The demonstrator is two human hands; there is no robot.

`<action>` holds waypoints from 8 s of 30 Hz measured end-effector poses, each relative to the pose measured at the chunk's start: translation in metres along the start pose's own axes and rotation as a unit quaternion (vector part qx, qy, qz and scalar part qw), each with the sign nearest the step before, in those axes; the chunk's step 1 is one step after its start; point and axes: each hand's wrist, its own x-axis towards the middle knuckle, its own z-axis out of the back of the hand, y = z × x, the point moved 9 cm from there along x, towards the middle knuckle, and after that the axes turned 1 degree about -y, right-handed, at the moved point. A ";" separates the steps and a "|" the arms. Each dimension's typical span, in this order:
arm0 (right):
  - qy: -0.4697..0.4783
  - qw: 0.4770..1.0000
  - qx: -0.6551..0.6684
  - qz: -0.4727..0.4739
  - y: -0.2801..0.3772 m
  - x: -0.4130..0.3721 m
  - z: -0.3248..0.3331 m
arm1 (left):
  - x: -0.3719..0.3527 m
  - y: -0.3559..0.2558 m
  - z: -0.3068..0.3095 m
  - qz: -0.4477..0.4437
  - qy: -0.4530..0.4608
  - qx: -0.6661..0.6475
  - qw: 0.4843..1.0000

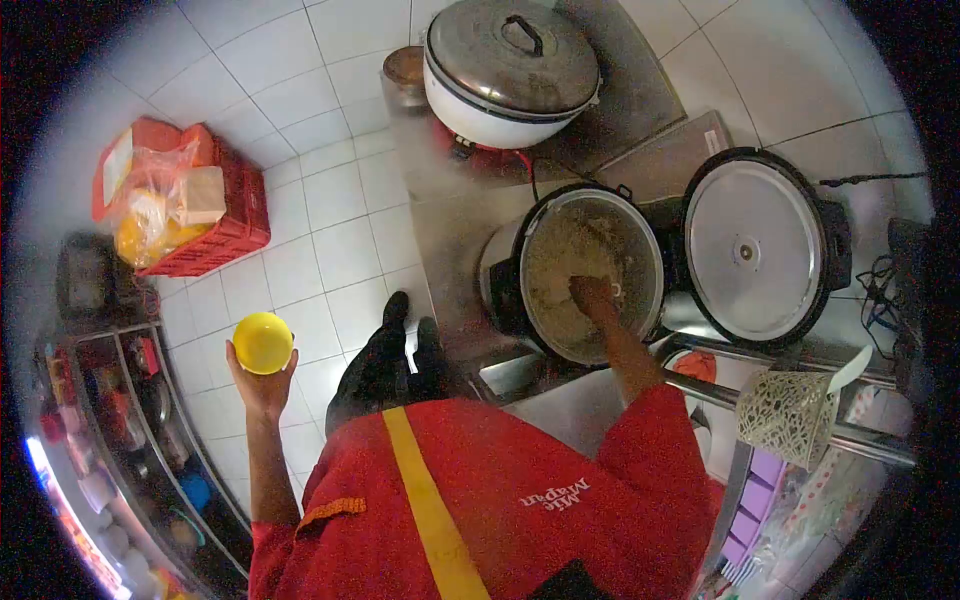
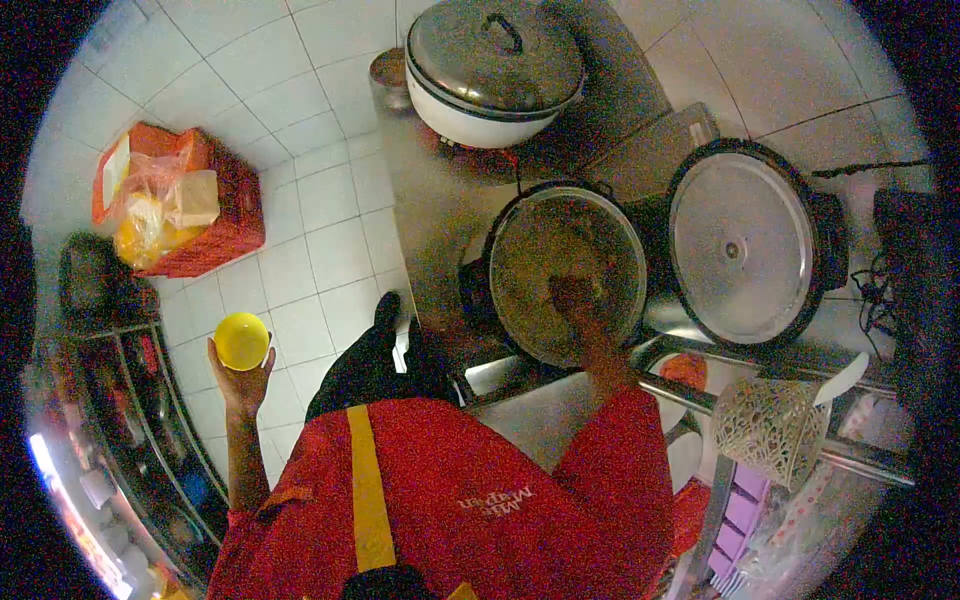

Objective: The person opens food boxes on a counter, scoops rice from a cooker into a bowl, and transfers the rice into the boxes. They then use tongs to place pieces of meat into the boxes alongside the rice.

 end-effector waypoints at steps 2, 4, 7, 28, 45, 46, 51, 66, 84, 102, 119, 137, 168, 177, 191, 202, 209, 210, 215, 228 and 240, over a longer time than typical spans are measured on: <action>0.025 0.831 0.550 0.079 -0.065 0.067 -0.087 | 0.002 -0.008 -0.014 -0.001 0.022 0.010 1.000; 0.000 0.997 0.057 0.056 -0.007 0.032 -0.047 | 0.007 -0.011 -0.016 -0.001 0.021 0.017 1.000; 0.027 0.979 0.197 0.037 -0.010 0.037 -0.068 | 0.013 -0.008 -0.014 0.009 0.013 0.017 1.000; -0.076 0.810 0.579 0.060 0.044 -0.034 0.054 | 0.062 0.173 -0.252 0.012 0.371 0.390 0.842; -0.379 0.891 -0.128 -0.215 0.182 -0.255 0.231 | 0.045 0.432 -0.337 0.373 0.335 0.161 0.850; -0.380 0.890 -0.129 -0.215 0.175 -0.261 0.238 | 0.047 0.428 -0.340 0.372 0.349 0.158 0.845; -0.148 0.846 0.504 -0.094 0.114 -0.230 0.175 | 0.024 0.388 -0.367 0.388 0.331 0.115 0.852; 0.048 0.977 -0.184 -0.095 0.052 -0.060 0.057 | 0.022 0.332 -0.401 0.429 0.397 0.105 0.805; -0.009 0.992 -0.053 0.113 0.025 0.005 0.006 | 0.042 0.266 -0.379 0.333 0.346 0.094 0.872; -0.386 0.886 -0.178 -0.184 0.210 -0.235 0.202 | 0.024 0.411 -0.357 0.354 0.357 0.150 0.851; -0.364 0.900 0.066 -0.232 0.163 -0.229 0.178 | 0.011 0.409 -0.364 0.447 0.388 0.023 0.806; -0.385 0.879 0.138 -0.246 0.138 -0.232 0.211 | 0.017 0.389 -0.377 0.445 0.465 0.062 0.763; -0.296 0.908 0.111 -0.275 0.147 -0.212 0.210 | 0.072 0.440 -0.339 0.449 0.349 0.103 0.816; -0.412 0.859 0.007 -0.303 0.152 -0.244 0.217 | 0.058 0.422 -0.363 0.433 0.427 0.169 0.776; -0.555 0.674 0.265 -0.409 0.177 -0.368 0.089 | 0.043 0.418 -0.365 0.542 0.382 0.153 0.732; -0.493 0.701 0.292 -0.425 0.225 -0.379 0.066 | -0.007 0.417 -0.398 0.550 0.479 0.078 0.680; -0.410 0.712 0.511 -0.253 0.202 -0.286 0.105 | -0.012 0.373 -0.401 0.487 0.474 0.040 0.733; -0.336 0.700 0.575 -0.256 0.209 -0.276 0.100 | -0.016 0.361 -0.403 0.479 0.457 0.035 0.749; -0.394 0.819 0.356 -0.218 0.224 -0.273 0.142 | -0.004 0.366 -0.405 0.431 0.503 0.049 0.748; -0.442 0.731 0.207 -0.478 0.183 -0.300 0.123 | 0.011 0.394 -0.390 0.493 0.525 0.038 0.692; -0.442 0.737 0.217 -0.463 0.248 -0.398 0.117 | -0.108 0.369 -0.312 0.532 0.485 0.145 0.678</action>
